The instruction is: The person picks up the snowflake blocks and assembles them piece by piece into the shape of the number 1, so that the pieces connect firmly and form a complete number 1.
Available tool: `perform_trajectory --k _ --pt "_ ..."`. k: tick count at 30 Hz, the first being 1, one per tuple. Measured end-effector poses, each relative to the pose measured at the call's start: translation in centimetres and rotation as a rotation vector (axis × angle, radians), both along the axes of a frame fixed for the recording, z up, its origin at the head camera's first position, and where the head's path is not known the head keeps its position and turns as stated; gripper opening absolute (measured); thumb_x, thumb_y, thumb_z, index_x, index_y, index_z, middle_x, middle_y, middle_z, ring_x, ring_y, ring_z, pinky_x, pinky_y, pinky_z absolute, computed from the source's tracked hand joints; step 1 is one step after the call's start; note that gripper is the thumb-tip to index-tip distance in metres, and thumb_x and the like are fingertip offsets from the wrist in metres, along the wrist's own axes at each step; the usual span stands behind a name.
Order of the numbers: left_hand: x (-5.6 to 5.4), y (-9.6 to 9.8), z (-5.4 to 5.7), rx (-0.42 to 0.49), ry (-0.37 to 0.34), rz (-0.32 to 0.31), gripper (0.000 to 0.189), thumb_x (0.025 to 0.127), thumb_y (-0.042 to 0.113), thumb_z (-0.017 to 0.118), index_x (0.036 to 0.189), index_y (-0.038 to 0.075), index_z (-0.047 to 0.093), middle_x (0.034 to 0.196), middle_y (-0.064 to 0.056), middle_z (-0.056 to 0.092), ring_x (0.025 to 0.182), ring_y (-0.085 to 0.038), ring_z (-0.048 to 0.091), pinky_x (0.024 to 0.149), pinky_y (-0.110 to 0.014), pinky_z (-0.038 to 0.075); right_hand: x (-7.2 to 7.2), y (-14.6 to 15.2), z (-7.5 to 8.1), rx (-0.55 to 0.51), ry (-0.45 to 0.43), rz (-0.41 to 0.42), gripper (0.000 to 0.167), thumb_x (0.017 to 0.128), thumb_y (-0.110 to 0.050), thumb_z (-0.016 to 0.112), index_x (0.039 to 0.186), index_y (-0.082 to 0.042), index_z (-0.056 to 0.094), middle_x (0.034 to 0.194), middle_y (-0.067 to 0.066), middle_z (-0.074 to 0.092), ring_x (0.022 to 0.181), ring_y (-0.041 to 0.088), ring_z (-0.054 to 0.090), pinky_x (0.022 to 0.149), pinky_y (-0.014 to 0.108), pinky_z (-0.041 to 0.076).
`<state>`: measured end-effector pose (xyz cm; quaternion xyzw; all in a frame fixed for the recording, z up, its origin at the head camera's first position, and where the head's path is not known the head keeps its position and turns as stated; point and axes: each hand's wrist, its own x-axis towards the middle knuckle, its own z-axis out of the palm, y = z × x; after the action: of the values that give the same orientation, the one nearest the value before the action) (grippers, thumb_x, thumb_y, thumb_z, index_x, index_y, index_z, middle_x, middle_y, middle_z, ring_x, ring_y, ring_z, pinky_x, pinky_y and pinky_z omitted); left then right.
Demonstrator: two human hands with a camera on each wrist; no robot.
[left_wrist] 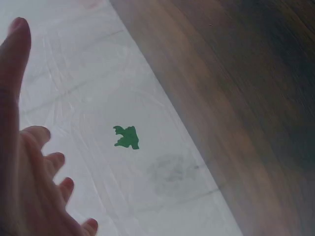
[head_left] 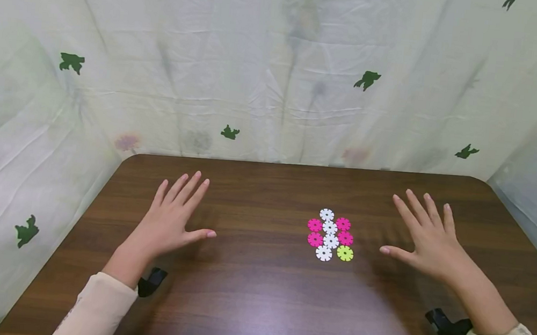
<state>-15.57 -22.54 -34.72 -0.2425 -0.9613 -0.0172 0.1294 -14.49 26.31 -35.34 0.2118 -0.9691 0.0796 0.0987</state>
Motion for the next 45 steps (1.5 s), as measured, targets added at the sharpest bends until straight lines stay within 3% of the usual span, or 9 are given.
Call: perform_trajectory --k 4,8,13,16,21,27,33,40,45 --pt "-0.3 0.3 -0.2 0.067 0.038 -0.047 0.099 0.073 0.065 0.055 0.144 0.009 0.013 0.149 -0.008 0.008 0.134 -0.028 0.008 0.102 -0.052 0.007 -0.3 -0.3 0.0 -0.069 -0.001 0.038 0.098 0.073 -0.053 0.067 0.145 -0.018 0.011 0.146 0.015 0.012 0.132 0.038 0.003 0.1 0.056 -0.007" --pt "-0.6 1.0 -0.7 0.143 0.076 -0.078 0.1 0.073 0.069 0.052 0.144 0.01 0.012 0.148 -0.01 0.014 0.132 -0.031 0.015 0.102 -0.051 0.01 -0.5 -0.7 -0.2 -0.119 -0.006 0.073 0.097 0.072 -0.05 0.069 0.144 -0.016 0.015 0.143 0.019 0.019 0.129 0.041 0.013 0.101 0.055 0.0" --pt "-0.9 2.4 -1.2 0.272 0.135 -0.123 0.099 0.074 0.073 0.043 0.144 0.008 0.015 0.146 -0.011 0.019 0.13 -0.032 0.021 0.101 -0.05 0.016 -0.7 -1.4 -0.5 -0.161 -0.011 0.115 0.095 0.071 -0.047 0.072 0.142 -0.008 0.021 0.137 0.023 0.029 0.122 0.043 0.027 0.096 0.057 0.019" --pt "-1.0 3.5 -1.5 0.352 0.135 -0.156 0.098 0.074 0.071 0.044 0.143 0.007 0.017 0.145 -0.01 0.02 0.13 -0.03 0.022 0.1 -0.051 0.019 -0.7 -1.9 -0.8 -0.178 -0.052 0.125 0.093 0.072 -0.047 0.071 0.14 -0.005 0.024 0.135 0.023 0.032 0.12 0.042 0.032 0.091 0.058 0.027" --pt "-0.8 5.3 -2.0 0.449 0.064 -0.174 0.098 0.073 0.062 0.059 0.143 0.009 0.018 0.144 -0.011 0.024 0.13 -0.028 0.023 0.099 -0.05 0.02 -0.5 -2.6 -1.5 -0.219 -0.149 0.143 0.089 0.074 -0.048 0.068 0.14 -0.006 0.025 0.135 0.019 0.034 0.12 0.039 0.034 0.091 0.056 0.03" --pt "-0.3 7.1 -3.0 0.553 -0.052 -0.168 0.098 0.069 0.043 0.075 0.143 0.009 0.02 0.143 -0.009 0.027 0.129 -0.027 0.023 0.1 -0.048 0.021 -0.5 -3.5 -2.8 -0.267 -0.18 0.199 0.085 0.075 -0.049 0.066 0.138 -0.005 0.03 0.134 0.016 0.038 0.119 0.034 0.037 0.091 0.052 0.033" --pt "-0.1 8.7 -4.0 0.628 -0.128 -0.166 0.097 0.068 0.039 0.077 0.143 0.013 0.021 0.143 -0.003 0.026 0.129 -0.023 0.022 0.101 -0.045 0.023 -0.3 -4.4 -3.7 -0.283 -0.226 0.204 0.083 0.074 -0.047 0.068 0.137 -0.004 0.033 0.13 0.014 0.041 0.117 0.031 0.041 0.09 0.05 0.036" --pt "-0.1 10.6 -5.0 0.662 -0.147 -0.217 0.094 0.067 0.04 0.077 0.141 0.013 0.025 0.139 -0.006 0.031 0.126 -0.024 0.027 0.098 -0.046 0.027 -0.2 -4.7 -5.1 -0.354 -0.302 0.191 0.075 0.076 -0.047 0.065 0.133 -0.005 0.039 0.12 0.01 0.046 0.107 0.025 0.048 0.086 0.044 0.042" --pt "0.0 11.7 -5.4 0.694 -0.2 -0.22 0.089 0.068 0.035 0.078 0.139 0.01 0.03 0.136 -0.007 0.034 0.123 -0.024 0.03 0.098 -0.044 0.029 -0.3 -4.7 -5.9 -0.386 -0.282 0.219 0.065 0.078 -0.041 0.066 0.129 -0.007 0.046 0.108 0.004 0.05 0.098 0.019 0.051 0.081 0.04 0.044"
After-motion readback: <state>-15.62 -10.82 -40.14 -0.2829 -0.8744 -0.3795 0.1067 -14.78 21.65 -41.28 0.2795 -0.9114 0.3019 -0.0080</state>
